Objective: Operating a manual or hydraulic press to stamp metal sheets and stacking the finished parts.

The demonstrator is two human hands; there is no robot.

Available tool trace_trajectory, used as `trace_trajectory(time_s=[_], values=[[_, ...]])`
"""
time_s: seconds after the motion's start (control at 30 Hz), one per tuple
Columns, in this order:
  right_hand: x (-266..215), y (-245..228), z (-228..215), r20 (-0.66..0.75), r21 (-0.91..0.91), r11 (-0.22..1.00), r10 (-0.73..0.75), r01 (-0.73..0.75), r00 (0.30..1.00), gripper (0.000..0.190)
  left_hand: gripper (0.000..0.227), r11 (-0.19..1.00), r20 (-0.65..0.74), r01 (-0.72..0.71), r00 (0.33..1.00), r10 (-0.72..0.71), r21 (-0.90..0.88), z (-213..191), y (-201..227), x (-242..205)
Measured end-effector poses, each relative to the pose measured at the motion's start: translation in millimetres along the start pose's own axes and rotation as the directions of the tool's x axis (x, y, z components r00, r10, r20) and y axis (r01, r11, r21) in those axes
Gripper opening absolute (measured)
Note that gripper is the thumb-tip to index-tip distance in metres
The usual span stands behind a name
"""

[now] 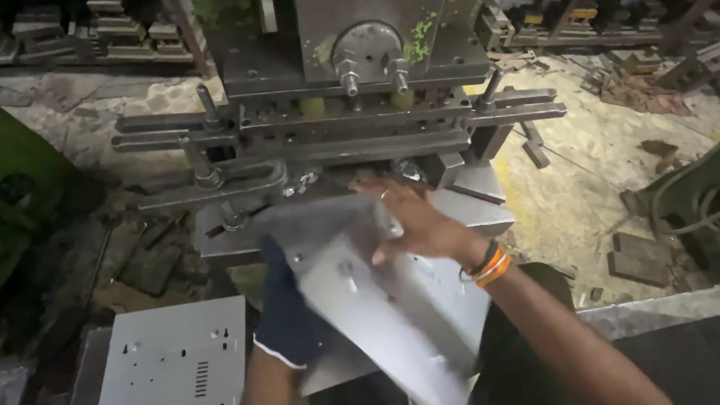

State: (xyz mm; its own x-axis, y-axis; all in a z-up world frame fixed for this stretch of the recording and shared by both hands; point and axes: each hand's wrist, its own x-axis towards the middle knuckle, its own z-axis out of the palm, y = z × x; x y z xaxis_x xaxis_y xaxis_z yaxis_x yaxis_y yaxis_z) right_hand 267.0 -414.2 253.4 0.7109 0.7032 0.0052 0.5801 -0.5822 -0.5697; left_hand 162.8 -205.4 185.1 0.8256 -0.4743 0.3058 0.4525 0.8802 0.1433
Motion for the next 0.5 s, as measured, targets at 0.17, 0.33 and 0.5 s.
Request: trace_trajectory(time_s=[0.17, 0.33, 0.5], values=[[-24.9, 13.2, 32.2, -0.051, -0.186, 0.972, 0.136, -0.143, 0.989, 0.129, 0.057, 0.844, -0.454, 0.248, 0.891, -0.006, 0.476, 6.8, -22.8, -18.9], [-68.5, 27.7, 17.4, -0.354, -0.2, 0.928, 0.232, -0.315, 0.906, 0.112, 0.064, 0.817, -0.405, 0.157, 0.909, 0.1, 0.555, 28.6, -21.7, -13.1], [-75.3, 46.4, 3.9, -0.379, 0.705, 0.677, 0.612, -0.212, 0.694, 0.072, 0.056, 0.748, -0.412, 0.057, 0.861, 0.299, 0.661, 13.8, 7.1, 13.5]])
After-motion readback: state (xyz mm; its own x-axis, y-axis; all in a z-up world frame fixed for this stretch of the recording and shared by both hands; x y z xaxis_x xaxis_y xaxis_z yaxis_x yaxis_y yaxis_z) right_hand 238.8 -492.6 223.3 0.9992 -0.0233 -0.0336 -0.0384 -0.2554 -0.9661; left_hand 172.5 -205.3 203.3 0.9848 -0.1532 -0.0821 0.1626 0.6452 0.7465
